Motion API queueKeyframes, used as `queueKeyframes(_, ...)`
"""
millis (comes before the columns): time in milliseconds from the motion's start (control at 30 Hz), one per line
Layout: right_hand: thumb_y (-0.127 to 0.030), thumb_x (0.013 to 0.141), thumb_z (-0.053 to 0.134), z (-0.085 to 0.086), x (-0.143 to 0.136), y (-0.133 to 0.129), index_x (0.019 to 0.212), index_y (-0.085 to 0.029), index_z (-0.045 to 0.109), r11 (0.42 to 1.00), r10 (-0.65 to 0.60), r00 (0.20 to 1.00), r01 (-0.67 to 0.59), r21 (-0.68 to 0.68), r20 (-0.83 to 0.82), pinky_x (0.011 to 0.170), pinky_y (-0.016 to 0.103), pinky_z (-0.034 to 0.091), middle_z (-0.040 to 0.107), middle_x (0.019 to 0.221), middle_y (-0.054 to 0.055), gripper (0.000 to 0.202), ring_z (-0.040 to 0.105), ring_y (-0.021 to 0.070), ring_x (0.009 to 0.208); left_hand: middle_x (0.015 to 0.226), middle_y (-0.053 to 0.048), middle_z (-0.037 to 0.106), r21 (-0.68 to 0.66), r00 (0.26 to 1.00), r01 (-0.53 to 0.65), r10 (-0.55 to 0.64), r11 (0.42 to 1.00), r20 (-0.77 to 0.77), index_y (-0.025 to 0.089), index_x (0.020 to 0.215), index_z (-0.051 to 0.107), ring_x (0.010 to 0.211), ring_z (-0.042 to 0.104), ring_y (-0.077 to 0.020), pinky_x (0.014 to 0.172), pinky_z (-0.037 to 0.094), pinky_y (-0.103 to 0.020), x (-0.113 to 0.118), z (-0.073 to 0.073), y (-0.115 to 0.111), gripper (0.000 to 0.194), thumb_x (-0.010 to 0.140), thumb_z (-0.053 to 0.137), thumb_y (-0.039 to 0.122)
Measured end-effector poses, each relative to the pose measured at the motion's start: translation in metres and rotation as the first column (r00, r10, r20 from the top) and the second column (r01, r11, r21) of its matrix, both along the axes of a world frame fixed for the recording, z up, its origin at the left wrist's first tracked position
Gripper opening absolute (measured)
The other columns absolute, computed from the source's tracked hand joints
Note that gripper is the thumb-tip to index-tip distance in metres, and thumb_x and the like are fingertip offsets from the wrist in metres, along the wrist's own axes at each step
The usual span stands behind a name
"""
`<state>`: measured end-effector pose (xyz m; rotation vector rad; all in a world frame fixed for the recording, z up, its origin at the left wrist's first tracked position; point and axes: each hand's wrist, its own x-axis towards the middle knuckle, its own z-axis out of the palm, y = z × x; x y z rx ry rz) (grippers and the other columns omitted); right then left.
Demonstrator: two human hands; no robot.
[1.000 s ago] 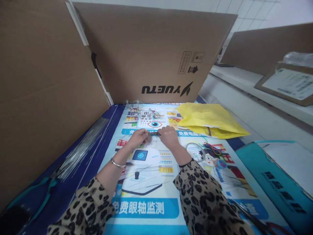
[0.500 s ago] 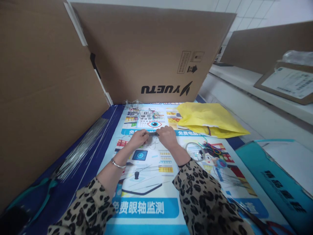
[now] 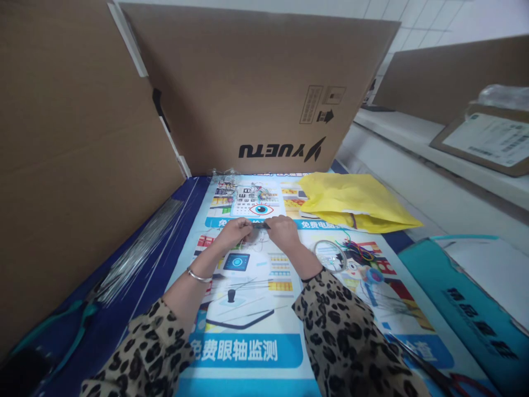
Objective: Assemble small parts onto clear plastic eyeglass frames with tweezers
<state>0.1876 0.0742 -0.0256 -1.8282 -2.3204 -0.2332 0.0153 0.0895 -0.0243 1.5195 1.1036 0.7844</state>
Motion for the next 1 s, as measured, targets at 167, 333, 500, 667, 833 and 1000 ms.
queueKeyframes(167,-0.023,0.080,0.046,-0.0002,-0.0012,0.0001,0.091,-0.023,0.064,1.000,-0.002,1.000,0.002,-0.011,-0.010,0.069,0.028,0.033,0.065,0.084,0.005,0.021,0.053,0.0183,0.082,0.049,0.004,0.053,0.054,0.999,-0.025,0.027,0.998,-0.038,0.015,0.067,0.052,0.041,0.049,-0.0072,0.041,0.037,-0.016,-0.0005,-0.0028,0.0012,0.009,0.068,0.053,0.025)
queueKeyframes(333,-0.023,0.079,0.047,0.0005,-0.0016,-0.0002,0.095,-0.024,0.063,1.000,0.011,1.000,-0.012,-0.024,-0.011,0.071,0.027,0.032,0.065,0.086,0.005,0.023,0.053,0.0177,0.083,0.045,0.004,0.052,-0.011,0.997,-0.049,0.048,0.999,-0.064,0.016,0.065,0.050,0.036,0.048,-0.0073,0.037,0.035,-0.016,0.0014,0.0025,-0.0016,0.006,0.066,0.051,0.022)
queueKeyframes(500,-0.023,0.078,0.048,0.0019,-0.0018,-0.0012,0.093,-0.023,0.064,1.000,0.011,1.000,-0.011,-0.027,-0.003,0.071,0.028,0.033,0.065,0.084,0.005,0.022,0.053,0.0180,0.083,0.045,0.005,0.052,-0.050,0.996,-0.079,0.076,0.996,-0.049,0.016,0.065,0.049,0.035,0.049,-0.0072,0.035,0.033,-0.015,0.0027,0.0057,-0.0034,0.004,0.064,0.051,0.019)
queueKeyframes(667,-0.024,0.078,0.048,0.0010,-0.0031,-0.0012,0.093,-0.025,0.064,1.000,0.017,1.000,-0.017,-0.025,-0.004,0.070,0.027,0.033,0.065,0.085,0.003,0.022,0.053,0.0177,0.082,0.045,0.005,0.052,-0.055,0.995,-0.090,0.088,0.994,-0.051,0.016,0.064,0.049,0.035,0.049,-0.0076,0.035,0.034,-0.016,0.0026,0.0046,-0.0018,0.004,0.061,0.052,0.017)
queueKeyframes(833,-0.022,0.078,0.048,-0.0003,-0.0036,-0.0012,0.092,-0.024,0.064,0.999,0.021,1.000,-0.021,-0.032,0.006,0.069,0.027,0.032,0.065,0.085,0.004,0.021,0.053,0.0177,0.082,0.044,0.005,0.051,-0.080,0.996,-0.085,0.082,0.993,-0.034,0.015,0.062,0.049,0.034,0.048,-0.0069,0.035,0.034,-0.015,0.0018,0.0046,-0.0013,0.003,0.062,0.051,0.017)
queueKeyframes(1000,-0.024,0.079,0.048,0.0026,-0.0015,-0.0018,0.091,-0.023,0.064,0.998,0.059,0.998,-0.059,-0.032,0.020,0.071,0.028,0.031,0.064,0.084,0.005,0.020,0.051,0.0183,0.082,0.047,0.004,0.053,-0.099,0.998,-0.058,0.058,0.993,-0.006,0.015,0.063,0.049,0.034,0.047,-0.0059,0.035,0.034,-0.015,0.0004,0.0034,-0.0010,0.003,0.062,0.051,0.016)
